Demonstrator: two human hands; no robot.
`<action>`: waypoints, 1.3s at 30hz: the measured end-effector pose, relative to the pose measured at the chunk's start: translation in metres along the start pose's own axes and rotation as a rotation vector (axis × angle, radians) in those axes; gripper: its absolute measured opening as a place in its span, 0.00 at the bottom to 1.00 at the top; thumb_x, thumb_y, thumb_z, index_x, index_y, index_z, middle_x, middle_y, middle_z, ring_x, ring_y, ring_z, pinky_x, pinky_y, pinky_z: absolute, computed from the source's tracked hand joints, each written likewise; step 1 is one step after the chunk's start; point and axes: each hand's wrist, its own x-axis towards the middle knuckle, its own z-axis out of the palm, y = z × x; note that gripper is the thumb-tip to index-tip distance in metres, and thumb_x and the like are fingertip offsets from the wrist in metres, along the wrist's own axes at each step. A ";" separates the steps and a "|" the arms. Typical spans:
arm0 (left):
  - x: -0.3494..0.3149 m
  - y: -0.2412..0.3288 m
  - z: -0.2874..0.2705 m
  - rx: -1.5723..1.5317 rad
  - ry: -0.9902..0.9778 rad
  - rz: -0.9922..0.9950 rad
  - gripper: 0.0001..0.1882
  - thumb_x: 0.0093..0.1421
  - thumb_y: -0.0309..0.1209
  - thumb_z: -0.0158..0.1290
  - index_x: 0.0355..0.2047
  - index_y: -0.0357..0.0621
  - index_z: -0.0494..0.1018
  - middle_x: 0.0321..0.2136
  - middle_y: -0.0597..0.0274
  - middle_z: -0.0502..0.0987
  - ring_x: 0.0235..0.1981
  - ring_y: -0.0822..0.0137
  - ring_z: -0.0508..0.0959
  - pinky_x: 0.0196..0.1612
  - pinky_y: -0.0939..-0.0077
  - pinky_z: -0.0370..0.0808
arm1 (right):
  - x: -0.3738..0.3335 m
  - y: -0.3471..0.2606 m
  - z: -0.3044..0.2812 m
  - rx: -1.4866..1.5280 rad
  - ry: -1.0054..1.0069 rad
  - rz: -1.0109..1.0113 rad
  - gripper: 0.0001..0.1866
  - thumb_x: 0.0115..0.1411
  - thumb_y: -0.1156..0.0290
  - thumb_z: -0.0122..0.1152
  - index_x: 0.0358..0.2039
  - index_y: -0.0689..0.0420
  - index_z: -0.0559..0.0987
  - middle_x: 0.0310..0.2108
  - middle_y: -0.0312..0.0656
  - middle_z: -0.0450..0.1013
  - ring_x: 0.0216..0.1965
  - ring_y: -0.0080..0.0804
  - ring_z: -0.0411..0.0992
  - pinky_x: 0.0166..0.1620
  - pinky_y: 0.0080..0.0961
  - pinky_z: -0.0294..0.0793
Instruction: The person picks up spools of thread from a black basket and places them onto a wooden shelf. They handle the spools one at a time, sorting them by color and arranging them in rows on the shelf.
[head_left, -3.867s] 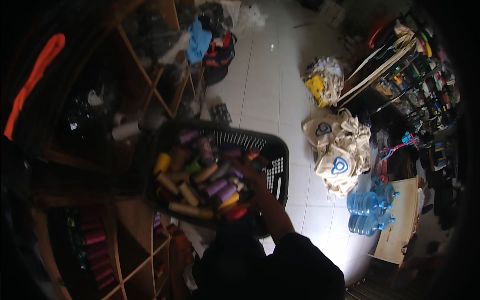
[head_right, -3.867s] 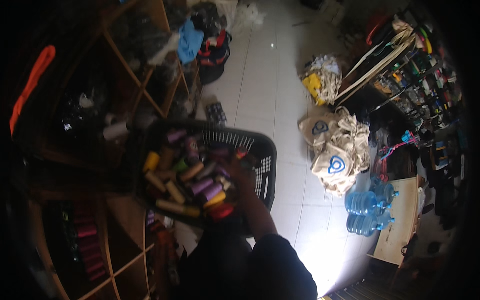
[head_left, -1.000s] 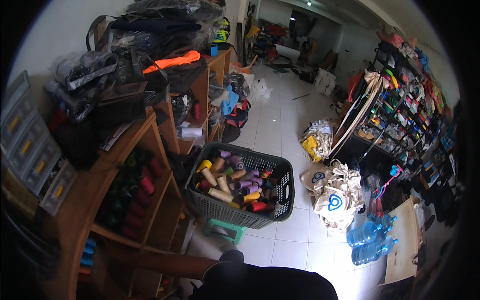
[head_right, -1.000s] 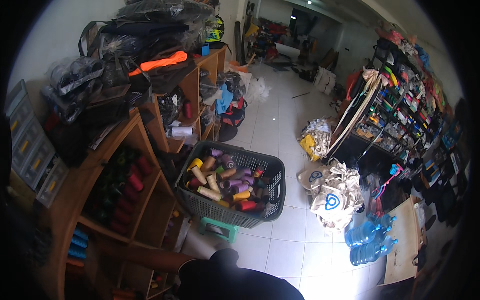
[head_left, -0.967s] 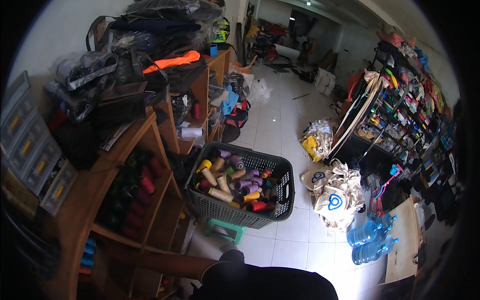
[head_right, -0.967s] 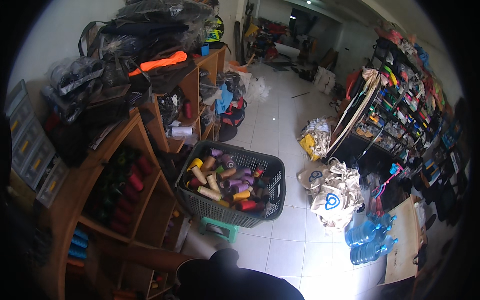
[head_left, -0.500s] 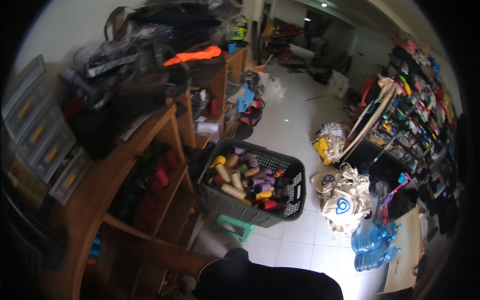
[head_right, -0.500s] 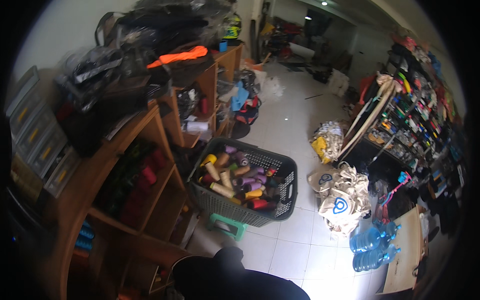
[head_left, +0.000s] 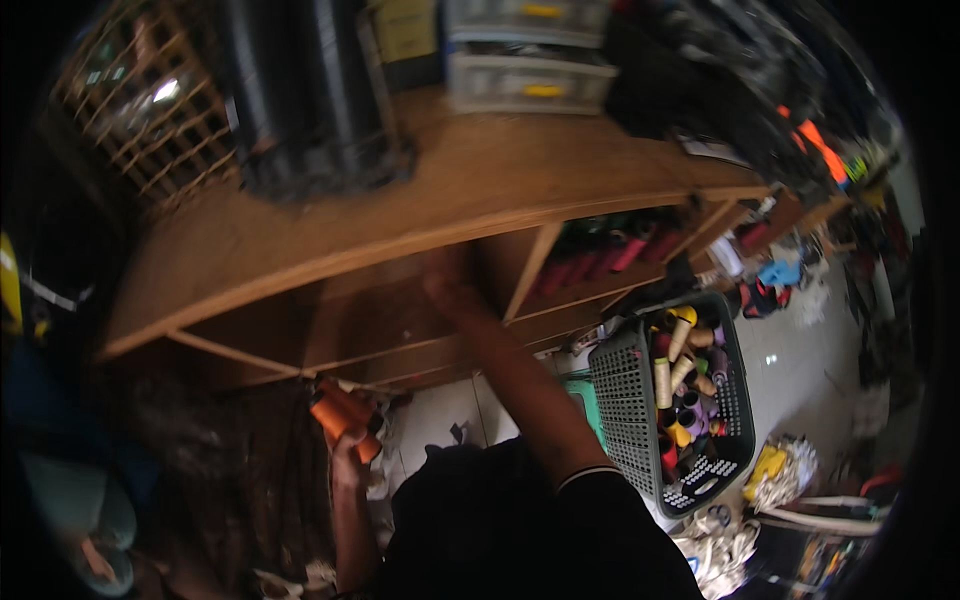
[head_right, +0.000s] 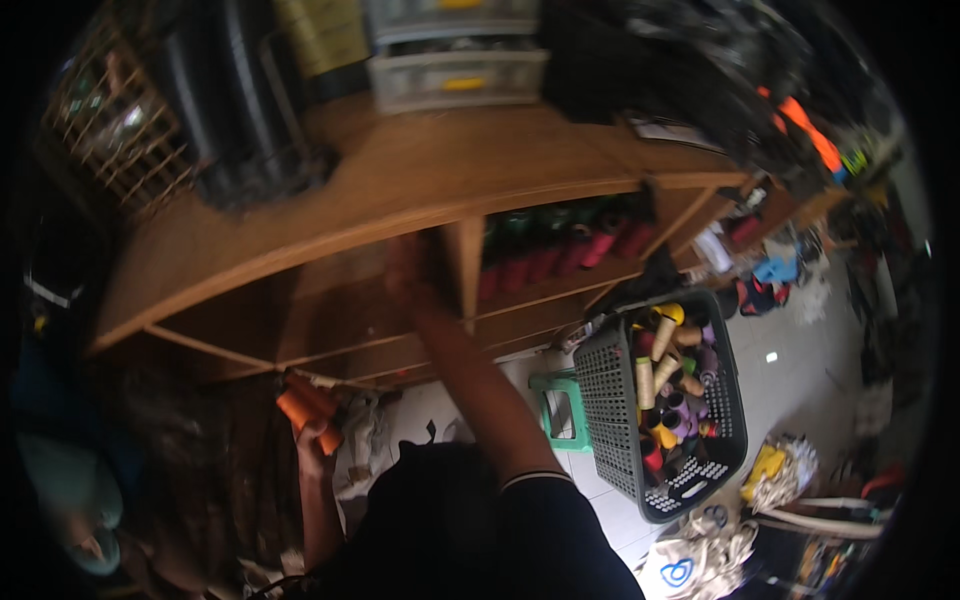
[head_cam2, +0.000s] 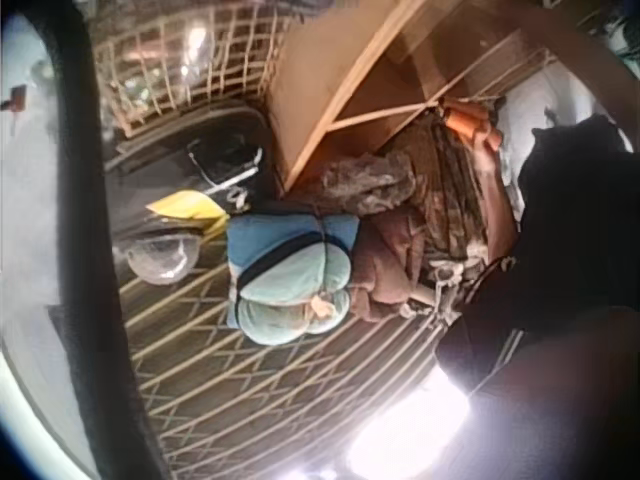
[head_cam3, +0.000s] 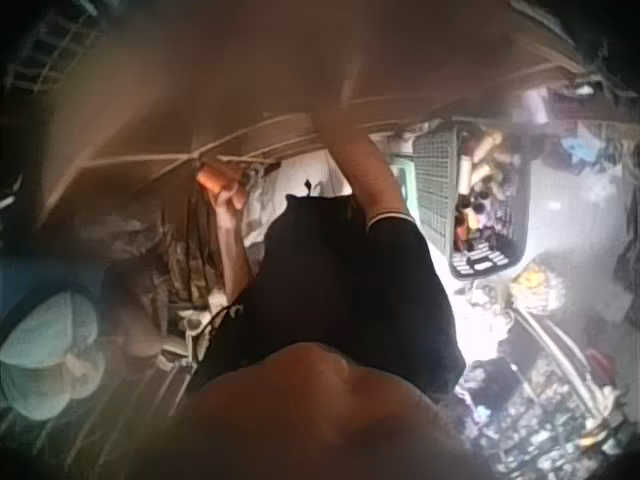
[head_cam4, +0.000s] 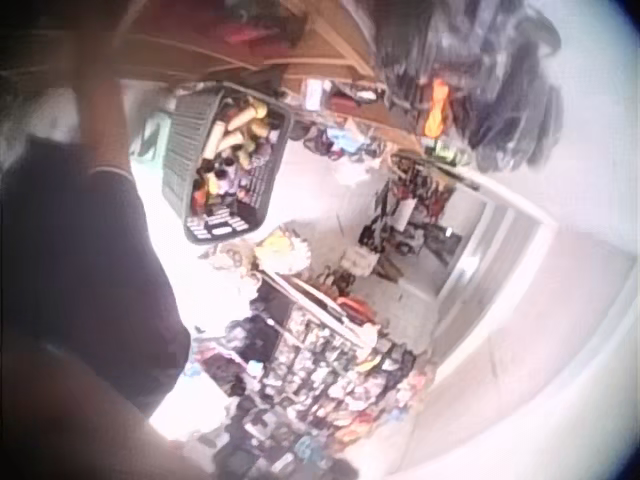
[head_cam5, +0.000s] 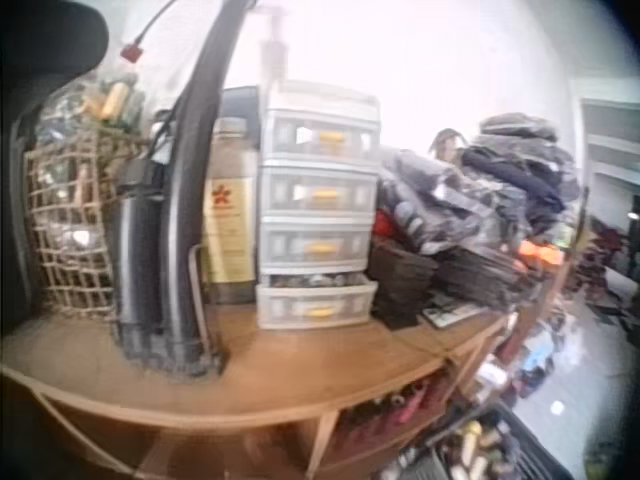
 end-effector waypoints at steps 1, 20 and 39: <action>-0.005 0.005 0.005 -0.011 0.042 -0.015 0.46 0.39 0.31 0.57 0.62 0.40 0.55 0.48 0.53 0.70 0.52 0.54 0.72 0.59 0.58 0.65 | 0.002 0.001 -0.007 -0.042 0.000 -0.022 0.28 0.59 0.79 0.44 0.62 0.62 0.59 0.60 0.62 0.56 0.64 0.56 0.51 0.68 0.42 0.46; 0.064 0.013 0.064 0.032 -0.180 0.075 0.34 0.44 0.22 0.53 0.55 0.40 0.61 0.49 0.57 0.70 0.50 0.63 0.71 0.54 0.68 0.67 | 0.010 -0.076 -0.071 0.018 -0.029 0.020 0.13 0.57 0.76 0.55 0.44 0.62 0.74 0.45 0.57 0.71 0.45 0.59 0.71 0.48 0.44 0.71; 0.067 0.025 0.054 0.060 -0.190 0.035 0.41 0.45 0.23 0.56 0.59 0.46 0.50 0.47 0.55 0.69 0.42 0.64 0.73 0.44 0.66 0.74 | -0.043 -0.117 -0.111 0.888 -0.985 0.212 0.39 0.51 0.77 0.67 0.62 0.56 0.59 0.48 0.40 0.66 0.47 0.29 0.68 0.50 0.28 0.70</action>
